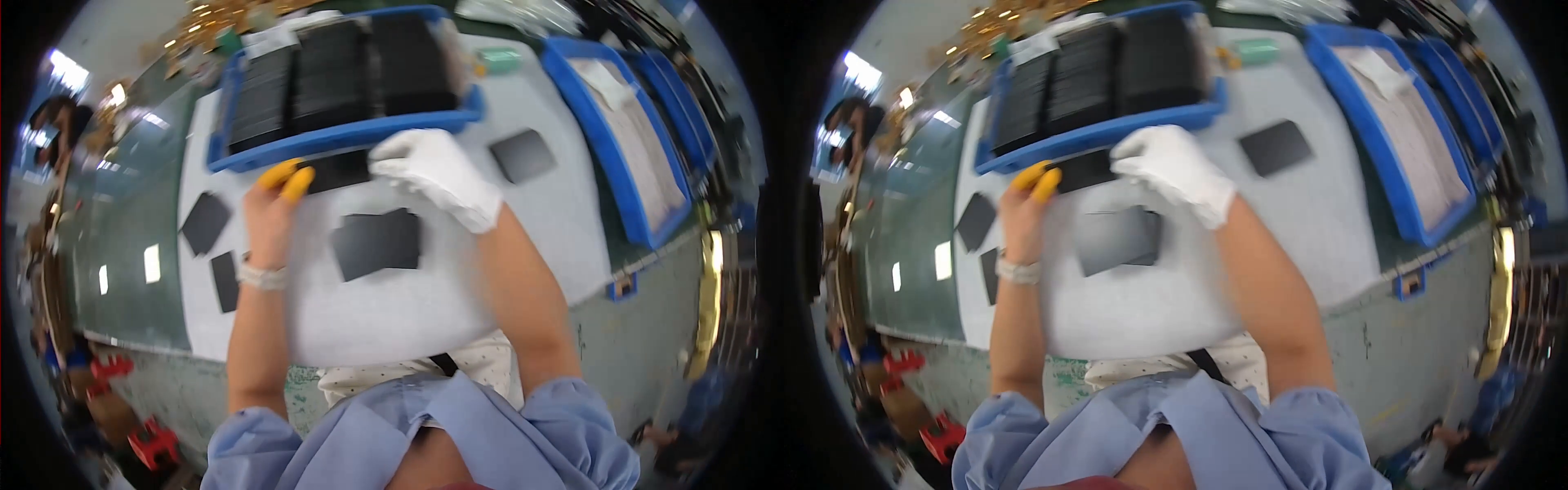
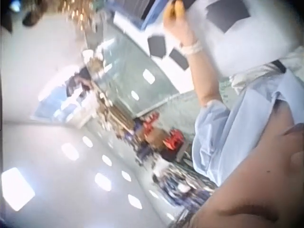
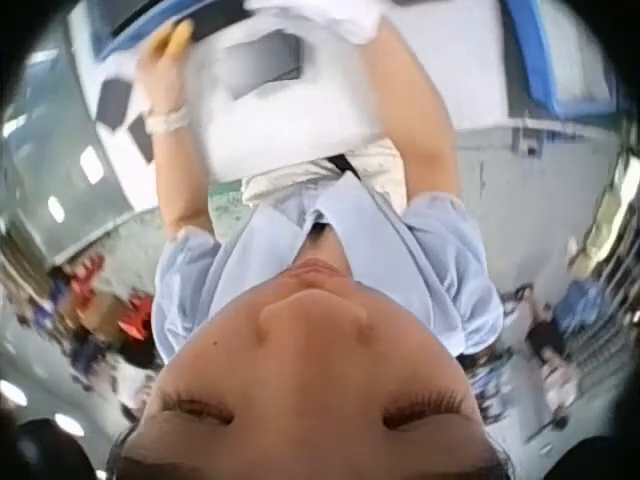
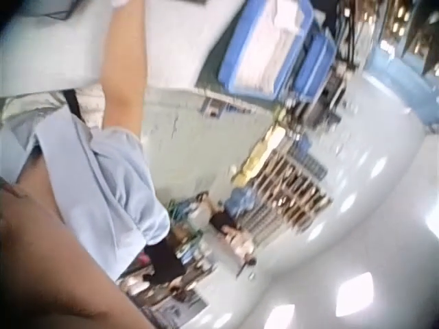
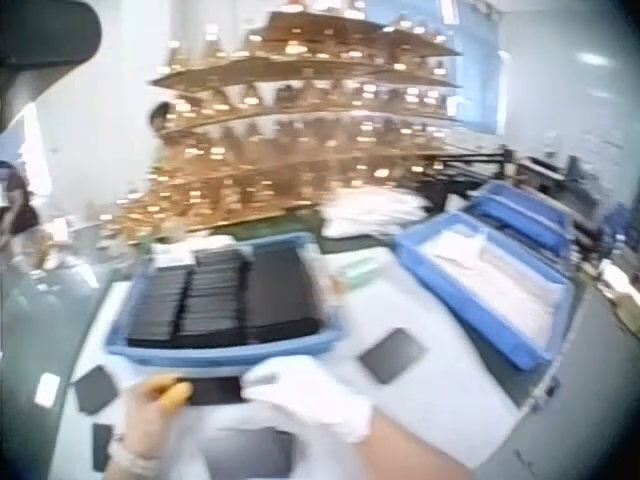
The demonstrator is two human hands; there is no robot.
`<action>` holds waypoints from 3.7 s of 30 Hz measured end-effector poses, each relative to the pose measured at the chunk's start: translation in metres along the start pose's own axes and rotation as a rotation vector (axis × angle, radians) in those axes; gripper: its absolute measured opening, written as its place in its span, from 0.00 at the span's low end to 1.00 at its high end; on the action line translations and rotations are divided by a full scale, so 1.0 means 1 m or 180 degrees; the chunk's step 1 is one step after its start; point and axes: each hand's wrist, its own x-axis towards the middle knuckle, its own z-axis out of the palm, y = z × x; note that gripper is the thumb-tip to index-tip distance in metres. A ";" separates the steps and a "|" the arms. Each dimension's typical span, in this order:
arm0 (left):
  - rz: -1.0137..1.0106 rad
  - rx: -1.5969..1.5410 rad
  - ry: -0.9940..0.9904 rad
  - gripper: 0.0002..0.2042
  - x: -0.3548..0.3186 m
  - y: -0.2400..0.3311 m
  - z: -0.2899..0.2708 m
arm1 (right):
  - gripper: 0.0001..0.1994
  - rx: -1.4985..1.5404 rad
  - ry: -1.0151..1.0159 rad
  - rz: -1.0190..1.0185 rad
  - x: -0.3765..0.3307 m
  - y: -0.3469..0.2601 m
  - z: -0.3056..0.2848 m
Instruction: The person inspects and wipes black metal plates by hand at a factory workbench.
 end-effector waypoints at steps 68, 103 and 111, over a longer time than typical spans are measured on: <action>0.1819 0.1415 -0.0028 0.35 -0.077 0.068 -0.017 | 0.22 0.1214 0.0275 -0.1568 -0.054 -0.038 0.028; 0.2729 0.1451 -0.0282 0.53 -0.086 0.057 0.008 | 0.17 0.1045 -0.0711 0.0090 -0.084 -0.056 0.075; 0.2456 0.1657 -0.0460 0.52 -0.084 0.069 0.006 | 0.18 0.1314 -0.0698 -0.0123 -0.084 -0.054 0.073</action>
